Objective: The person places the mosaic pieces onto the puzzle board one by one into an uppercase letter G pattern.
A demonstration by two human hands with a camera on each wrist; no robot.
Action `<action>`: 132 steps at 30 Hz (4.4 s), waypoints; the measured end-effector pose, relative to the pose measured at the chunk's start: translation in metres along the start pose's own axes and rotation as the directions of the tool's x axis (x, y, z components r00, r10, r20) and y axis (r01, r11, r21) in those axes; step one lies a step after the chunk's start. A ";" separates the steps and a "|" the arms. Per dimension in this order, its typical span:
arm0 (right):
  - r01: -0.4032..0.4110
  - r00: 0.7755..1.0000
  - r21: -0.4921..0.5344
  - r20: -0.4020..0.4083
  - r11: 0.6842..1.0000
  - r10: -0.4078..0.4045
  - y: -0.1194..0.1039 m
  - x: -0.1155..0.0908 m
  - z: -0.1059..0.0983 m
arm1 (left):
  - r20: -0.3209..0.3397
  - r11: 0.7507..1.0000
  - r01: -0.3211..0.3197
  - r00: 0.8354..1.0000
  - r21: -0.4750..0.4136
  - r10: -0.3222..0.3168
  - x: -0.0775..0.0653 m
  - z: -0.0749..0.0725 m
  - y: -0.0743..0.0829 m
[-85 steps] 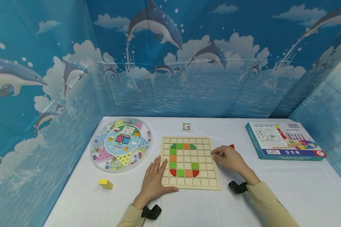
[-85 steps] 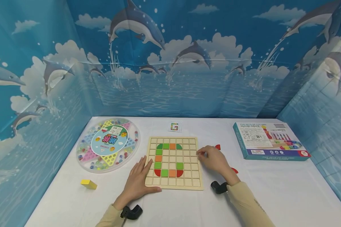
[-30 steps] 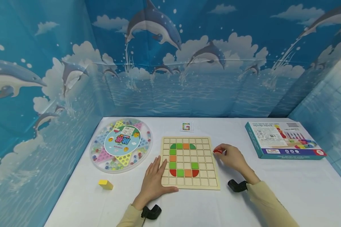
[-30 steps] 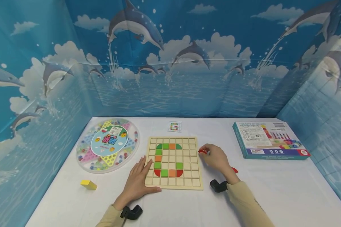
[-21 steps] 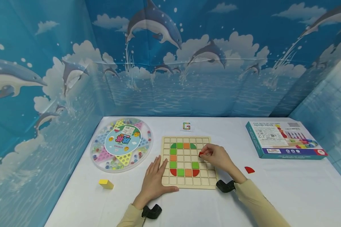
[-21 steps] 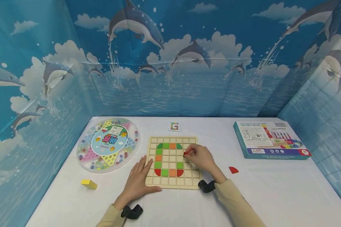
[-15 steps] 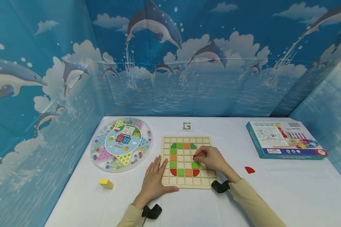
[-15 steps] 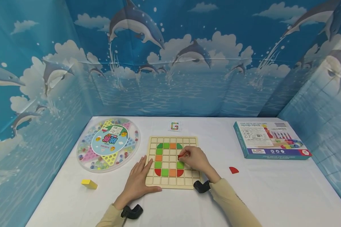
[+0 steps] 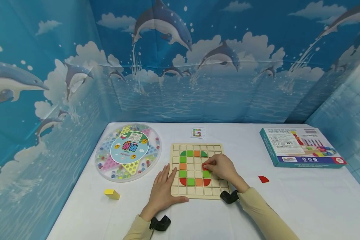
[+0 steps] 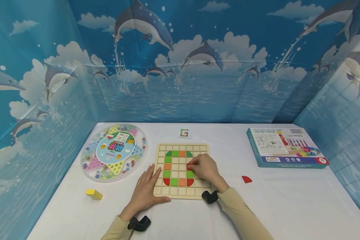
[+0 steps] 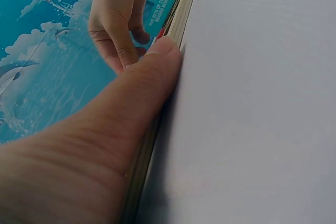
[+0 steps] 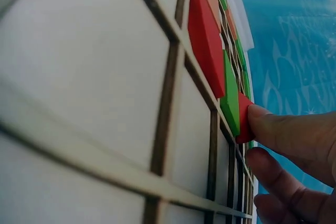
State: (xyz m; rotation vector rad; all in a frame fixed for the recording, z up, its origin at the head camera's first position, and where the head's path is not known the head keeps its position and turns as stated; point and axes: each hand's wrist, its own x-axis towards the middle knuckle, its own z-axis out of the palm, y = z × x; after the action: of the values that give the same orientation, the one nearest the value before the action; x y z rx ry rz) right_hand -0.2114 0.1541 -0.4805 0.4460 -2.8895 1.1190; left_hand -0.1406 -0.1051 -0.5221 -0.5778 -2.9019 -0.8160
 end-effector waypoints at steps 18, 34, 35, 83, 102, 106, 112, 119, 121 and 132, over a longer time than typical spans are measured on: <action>0.045 0.997 -0.079 0.062 0.996 -0.040 -0.001 -0.003 -0.009 | 0.000 1.000 -0.002 1.000 0.007 0.002 0.000 0.000 0.000; -0.024 0.999 -0.092 -0.047 0.995 0.019 0.045 -0.055 -0.069 | -0.010 1.000 -0.013 1.000 -0.002 0.013 0.000 0.000 0.000; -0.044 0.998 -0.109 -0.054 0.993 0.038 0.050 -0.060 -0.075 | -0.007 1.000 -0.011 1.000 -0.003 0.011 0.000 0.000 0.000; -0.124 0.988 -0.058 -0.100 0.991 0.118 0.045 -0.059 -0.066 | -0.018 1.000 -0.022 1.000 -0.004 0.022 -0.001 0.001 -0.001; 0.059 0.997 0.043 0.043 0.997 -0.061 -0.014 0.005 0.000 | -0.001 1.000 -0.001 1.000 0.009 0.001 -0.001 0.000 0.000; 0.065 0.996 0.034 0.064 0.997 -0.067 -0.016 0.008 0.003 | 0.003 1.000 -0.003 1.000 0.005 0.003 -0.001 0.000 0.001; 0.050 0.994 0.020 0.098 0.999 -0.052 -0.016 0.009 0.002 | 0.004 1.000 -0.006 1.000 0.001 0.006 -0.001 -0.001 0.001; 0.066 0.995 -0.082 0.083 0.994 -0.059 -0.015 0.012 0.003 | 0.010 1.000 0.000 1.000 -0.007 0.000 -0.001 -0.001 0.002; 0.061 0.996 -0.118 0.079 0.991 -0.052 -0.014 0.013 0.003 | 0.011 1.000 -0.001 1.000 -0.010 0.001 -0.001 -0.001 0.002; 0.048 0.997 -0.197 0.075 0.979 -0.034 -0.016 0.015 0.004 | 0.002 1.000 -0.009 1.000 -0.001 0.009 -0.001 0.001 0.001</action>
State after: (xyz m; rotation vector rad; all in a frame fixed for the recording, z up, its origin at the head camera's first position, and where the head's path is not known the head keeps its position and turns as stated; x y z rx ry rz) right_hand -0.2213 0.1364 -0.4716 0.5454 -2.9970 0.8128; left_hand -0.1396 -0.1041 -0.5224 -0.5918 -2.8991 -0.8159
